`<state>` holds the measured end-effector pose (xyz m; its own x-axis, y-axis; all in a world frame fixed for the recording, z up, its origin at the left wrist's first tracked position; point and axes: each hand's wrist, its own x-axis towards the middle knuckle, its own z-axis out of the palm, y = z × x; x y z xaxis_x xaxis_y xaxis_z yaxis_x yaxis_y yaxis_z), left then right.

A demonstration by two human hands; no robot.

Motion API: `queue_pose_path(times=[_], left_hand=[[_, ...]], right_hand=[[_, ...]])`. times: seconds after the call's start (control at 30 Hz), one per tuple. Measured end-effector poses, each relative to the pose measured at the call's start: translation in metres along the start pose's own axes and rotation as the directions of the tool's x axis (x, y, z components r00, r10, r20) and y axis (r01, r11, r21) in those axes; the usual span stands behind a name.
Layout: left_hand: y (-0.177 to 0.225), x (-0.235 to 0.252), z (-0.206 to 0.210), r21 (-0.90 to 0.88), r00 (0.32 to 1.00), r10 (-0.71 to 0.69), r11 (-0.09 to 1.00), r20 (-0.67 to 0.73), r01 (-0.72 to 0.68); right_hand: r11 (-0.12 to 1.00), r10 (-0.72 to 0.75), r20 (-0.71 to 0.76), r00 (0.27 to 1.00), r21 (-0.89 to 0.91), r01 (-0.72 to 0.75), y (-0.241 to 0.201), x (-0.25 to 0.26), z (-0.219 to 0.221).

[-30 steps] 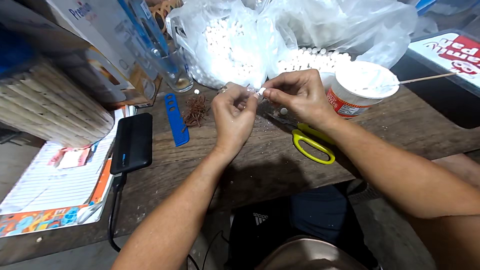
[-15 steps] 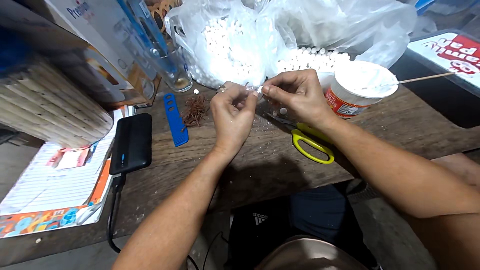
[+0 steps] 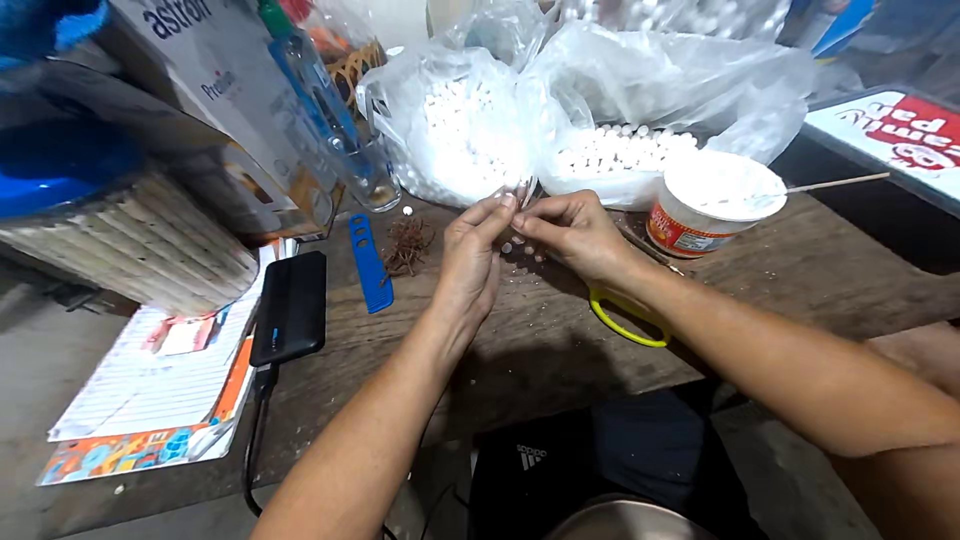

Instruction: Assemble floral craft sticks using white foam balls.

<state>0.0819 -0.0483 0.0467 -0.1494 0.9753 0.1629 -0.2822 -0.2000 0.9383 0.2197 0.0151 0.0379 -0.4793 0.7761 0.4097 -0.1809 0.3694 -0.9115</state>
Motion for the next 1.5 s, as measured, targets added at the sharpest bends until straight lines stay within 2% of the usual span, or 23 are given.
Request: queue_pose_path(times=[0.1, 0.17, 0.23, 0.3, 0.4, 0.67, 0.93, 1.37, 1.5], left_hand=[[-0.001, 0.000, 0.001, 0.026, 0.999, 0.016, 1.000, -0.044, -0.015], [0.000, -0.003, 0.005, 0.106, 0.993, 0.062, 0.993, -0.097, -0.052], [-0.004, -0.005, 0.007, 0.209, 0.976, 0.182, 0.966, -0.120, -0.154], [-0.011, -0.002, 0.005, 0.259, 0.939, 0.335, 0.916, -0.079, -0.305], [-0.017, 0.002, 0.006, 0.263, 0.904, 0.421, 0.883, -0.075, -0.389], [-0.019, 0.003, 0.004, 0.303, 0.909, 0.410, 0.878, -0.077, -0.370], [-0.018, 0.003, 0.004, 0.290, 0.918, 0.393, 0.885, -0.048, -0.364], [-0.014, 0.003, 0.004, 0.212, 0.946, 0.321, 0.928, -0.041, -0.306], [-0.009, 0.001, 0.003, 0.198, 0.970, 0.242, 0.952, -0.019, -0.234]], right_hand=[[0.991, -0.082, -0.065, 0.995, -0.108, 0.075, 0.003, 0.002, -0.002], [0.961, -0.160, -0.074, 0.984, -0.238, 0.138, 0.007, 0.002, -0.004], [0.927, -0.206, -0.070, 0.976, -0.334, 0.171, 0.008, 0.002, -0.004], [0.895, -0.240, -0.063, 0.969, -0.400, 0.196, 0.007, 0.000, -0.002], [0.834, -0.291, -0.043, 0.956, -0.502, 0.231, 0.006, -0.002, -0.001], [0.647, -0.455, 0.080, 0.887, -0.655, 0.391, 0.012, -0.003, -0.003], [0.544, -0.496, 0.108, 0.862, -0.734, 0.406, 0.012, -0.005, -0.002], [0.523, -0.509, 0.105, 0.854, -0.750, 0.404, 0.006, -0.008, 0.001], [0.550, -0.500, 0.090, 0.861, -0.735, 0.396, 0.006, -0.007, 0.001]])
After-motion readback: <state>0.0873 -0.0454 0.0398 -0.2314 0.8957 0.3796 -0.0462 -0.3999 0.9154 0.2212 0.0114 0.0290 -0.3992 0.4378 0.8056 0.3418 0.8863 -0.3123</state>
